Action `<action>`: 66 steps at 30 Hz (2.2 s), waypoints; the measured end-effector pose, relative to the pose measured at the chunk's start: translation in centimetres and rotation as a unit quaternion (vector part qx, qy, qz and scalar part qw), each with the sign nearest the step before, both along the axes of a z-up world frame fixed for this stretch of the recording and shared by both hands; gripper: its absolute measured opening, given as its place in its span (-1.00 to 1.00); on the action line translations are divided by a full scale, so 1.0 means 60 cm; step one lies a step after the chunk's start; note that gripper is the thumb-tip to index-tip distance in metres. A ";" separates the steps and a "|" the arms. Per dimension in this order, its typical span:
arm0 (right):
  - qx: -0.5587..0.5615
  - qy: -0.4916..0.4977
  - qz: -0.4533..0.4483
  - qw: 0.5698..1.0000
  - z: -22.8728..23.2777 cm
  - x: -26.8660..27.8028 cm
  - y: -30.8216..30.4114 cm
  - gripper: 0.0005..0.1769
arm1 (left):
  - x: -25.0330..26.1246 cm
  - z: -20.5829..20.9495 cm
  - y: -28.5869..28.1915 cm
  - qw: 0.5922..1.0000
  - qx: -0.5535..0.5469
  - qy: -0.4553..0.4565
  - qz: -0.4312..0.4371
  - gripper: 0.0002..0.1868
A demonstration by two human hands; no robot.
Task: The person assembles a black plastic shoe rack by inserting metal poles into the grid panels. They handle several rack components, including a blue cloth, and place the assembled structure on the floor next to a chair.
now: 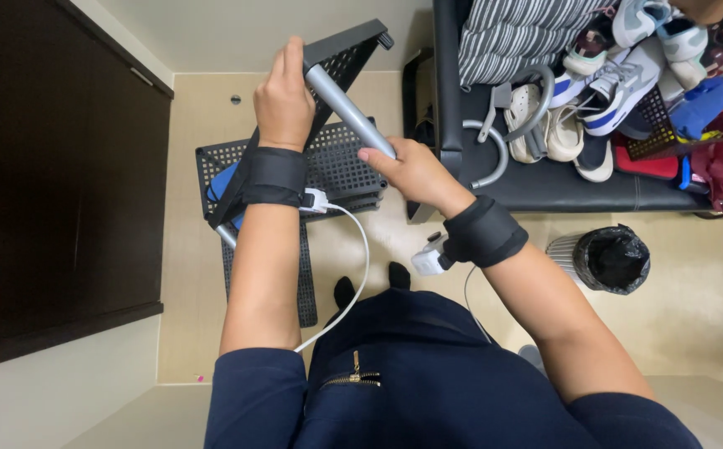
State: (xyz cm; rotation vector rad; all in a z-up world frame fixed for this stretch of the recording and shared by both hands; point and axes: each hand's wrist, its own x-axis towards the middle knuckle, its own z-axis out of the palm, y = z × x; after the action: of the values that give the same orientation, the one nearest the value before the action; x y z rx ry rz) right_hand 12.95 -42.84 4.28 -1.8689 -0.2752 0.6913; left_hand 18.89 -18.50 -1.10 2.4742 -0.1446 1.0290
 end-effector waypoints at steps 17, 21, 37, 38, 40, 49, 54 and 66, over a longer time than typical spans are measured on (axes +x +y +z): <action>-0.066 -0.144 0.005 0.987 -0.006 0.000 -0.005 -0.38 | 0.009 0.002 0.006 1.000 0.013 -0.014 -0.022 -0.40; -0.030 -0.048 -0.001 0.998 0.014 -0.005 -0.002 -0.40 | 0.018 -0.004 0.004 0.999 0.016 -0.015 -0.025 -0.41; -0.024 0.057 0.028 0.998 0.012 -0.047 0.011 -0.44 | 0.003 0.010 0.096 0.998 -0.060 -0.033 -0.007 -0.39; -0.040 0.028 0.010 0.999 0.001 -0.046 0.011 -0.40 | -0.001 0.011 0.099 0.997 -0.065 -0.037 -0.008 -0.41; -0.054 0.007 -0.003 0.999 -0.024 -0.042 0.002 -0.40 | -0.013 0.022 0.101 0.997 -0.075 -0.029 -0.005 -0.42; -0.156 -0.013 -0.107 0.982 -0.123 -0.016 -0.066 -0.53 | -0.087 -0.060 0.116 0.986 -0.130 0.104 0.010 -0.64; -0.179 0.004 -0.200 0.963 -0.183 -0.017 -0.136 -0.53 | -0.126 -0.064 0.097 0.984 -0.153 0.090 -0.028 -0.78; -0.234 -0.101 -0.435 0.864 -0.304 -0.009 -0.389 -0.54 | -0.103 0.004 0.050 0.972 -0.228 -0.025 -0.051 -0.85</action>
State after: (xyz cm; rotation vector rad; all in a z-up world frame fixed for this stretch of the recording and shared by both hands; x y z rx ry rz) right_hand 12.43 -66.21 -13.96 -2.2401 0.6485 -0.0869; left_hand 12.72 -15.51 -0.88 2.0070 -0.0439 0.9573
